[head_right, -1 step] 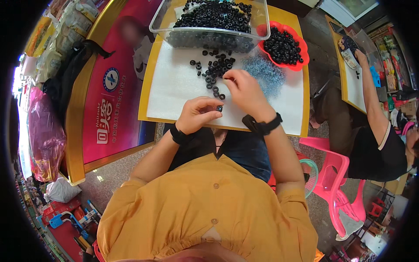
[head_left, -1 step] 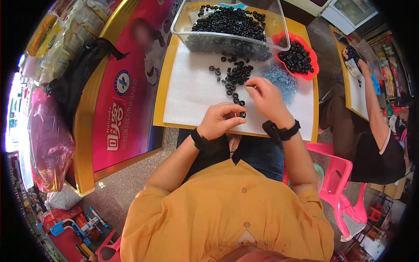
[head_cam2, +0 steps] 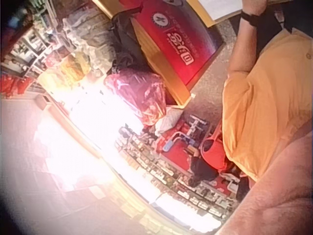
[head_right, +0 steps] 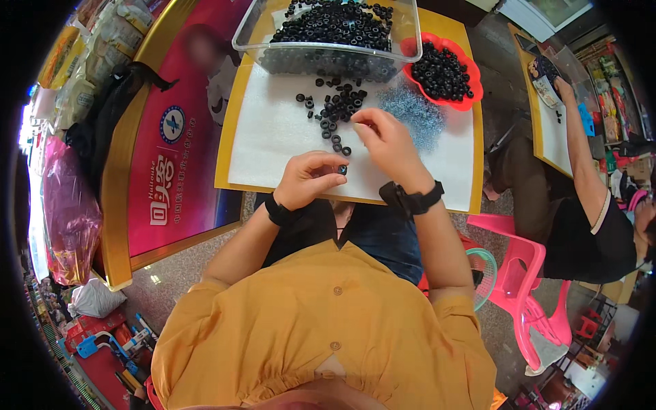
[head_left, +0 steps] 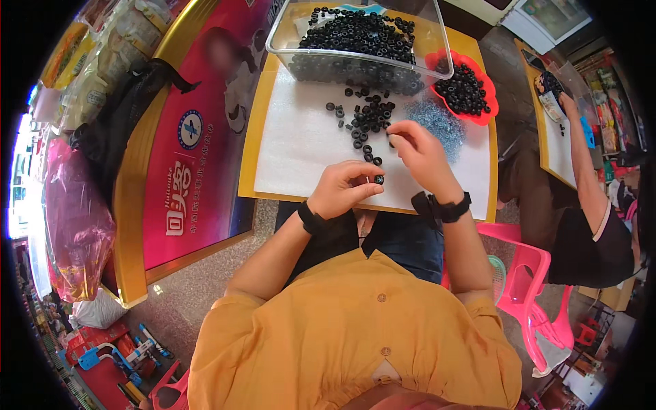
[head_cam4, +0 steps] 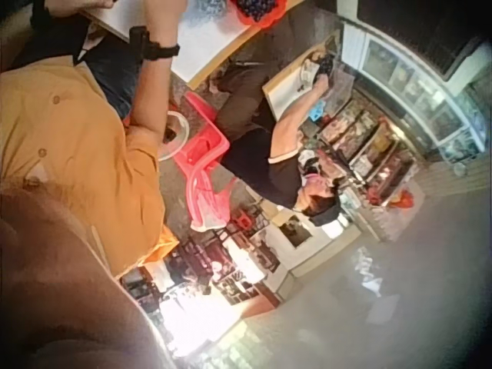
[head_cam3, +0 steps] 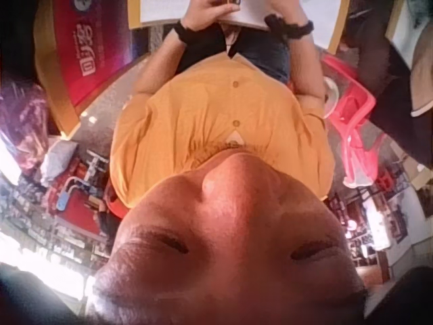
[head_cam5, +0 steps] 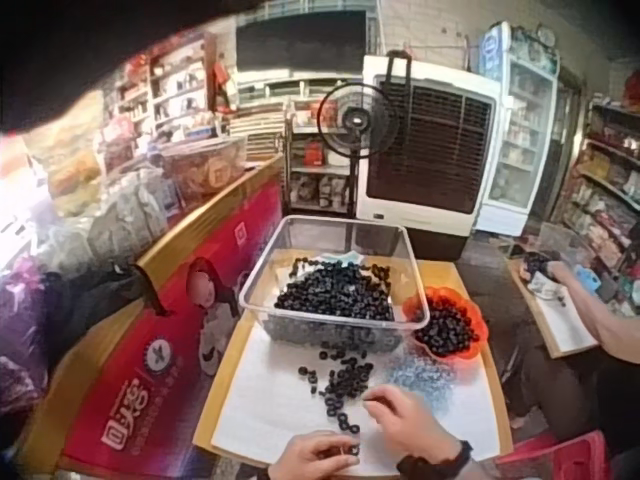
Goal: The person assembles small black components by hand, picking up pieces from the foam mat and pressing them together.
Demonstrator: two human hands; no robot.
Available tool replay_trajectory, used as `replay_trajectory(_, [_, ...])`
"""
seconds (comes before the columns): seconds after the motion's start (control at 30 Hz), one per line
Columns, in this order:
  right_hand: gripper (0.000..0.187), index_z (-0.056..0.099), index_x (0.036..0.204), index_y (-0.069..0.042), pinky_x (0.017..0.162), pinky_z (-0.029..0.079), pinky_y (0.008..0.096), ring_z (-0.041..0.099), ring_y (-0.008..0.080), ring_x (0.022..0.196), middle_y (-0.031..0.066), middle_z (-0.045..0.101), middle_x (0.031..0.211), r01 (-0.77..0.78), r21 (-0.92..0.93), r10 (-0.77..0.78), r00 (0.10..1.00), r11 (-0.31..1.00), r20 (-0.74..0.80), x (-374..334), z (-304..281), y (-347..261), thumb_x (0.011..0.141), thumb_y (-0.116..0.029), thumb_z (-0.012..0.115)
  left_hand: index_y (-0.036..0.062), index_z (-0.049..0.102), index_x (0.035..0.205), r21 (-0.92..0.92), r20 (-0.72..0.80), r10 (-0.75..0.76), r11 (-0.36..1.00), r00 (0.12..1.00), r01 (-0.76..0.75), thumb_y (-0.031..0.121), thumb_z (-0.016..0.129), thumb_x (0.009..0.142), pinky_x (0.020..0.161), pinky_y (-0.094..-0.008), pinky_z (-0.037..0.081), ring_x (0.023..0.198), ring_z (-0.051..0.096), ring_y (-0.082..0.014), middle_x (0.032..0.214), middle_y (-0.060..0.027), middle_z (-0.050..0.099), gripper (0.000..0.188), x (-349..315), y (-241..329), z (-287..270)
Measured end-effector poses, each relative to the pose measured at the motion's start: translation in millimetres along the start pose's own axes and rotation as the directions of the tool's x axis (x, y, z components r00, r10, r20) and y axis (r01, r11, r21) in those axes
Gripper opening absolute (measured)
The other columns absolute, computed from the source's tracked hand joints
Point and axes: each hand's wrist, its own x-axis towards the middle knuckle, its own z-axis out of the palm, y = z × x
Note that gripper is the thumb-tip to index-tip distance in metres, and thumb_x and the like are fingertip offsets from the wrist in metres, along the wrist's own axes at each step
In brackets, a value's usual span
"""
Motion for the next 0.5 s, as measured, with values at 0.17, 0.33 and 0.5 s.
replay_trajectory(0.17, [0.026,0.062,0.122,-0.001,0.061,0.042,0.0208,0.052,0.0073,0.071,0.0000,0.058,0.089,-0.297,0.813,0.335,0.933,0.502,0.134,-40.0,-9.0,2.1,0.100,-0.014,0.057,0.0030,0.072,0.107,0.047,-0.006,0.027,0.999,1.000,-0.027,0.014,0.079,0.082,0.065,-0.0227,0.048,0.071,0.058,-0.0071,0.090,-0.0044,0.068,0.028,0.1,6.0,-0.2])
replay_trajectory(0.33, [0.022,0.063,0.117,0.000,0.059,0.042,0.0219,0.053,0.0085,0.072,0.0043,0.063,0.096,-0.214,0.922,0.351,0.932,0.323,0.093,-63.5,-3.8,7.4,0.098,-0.011,0.060,0.0026,0.071,0.107,0.044,0.003,0.027,0.999,1.000,-0.027,0.011,0.079,0.082,0.064,-0.0226,0.048,0.071,0.060,-0.0072,0.091,-0.0051,0.068,0.027,1.4,2.4,-0.3])
replay_trajectory(0.5, [0.021,0.066,0.111,0.001,0.056,0.042,0.0227,0.054,0.0097,0.070,0.0066,0.065,0.098,-0.146,0.938,0.311,0.949,0.313,0.044,-72.0,4.8,18.0,0.092,-0.007,0.066,0.0020,0.071,0.108,0.027,-0.004,0.053,0.998,0.999,-0.053,0.007,0.078,0.082,0.065,-0.0216,0.047,0.072,0.058,-0.0066,0.089,-0.0030,0.065,0.027,0.3,-1.6,1.6])
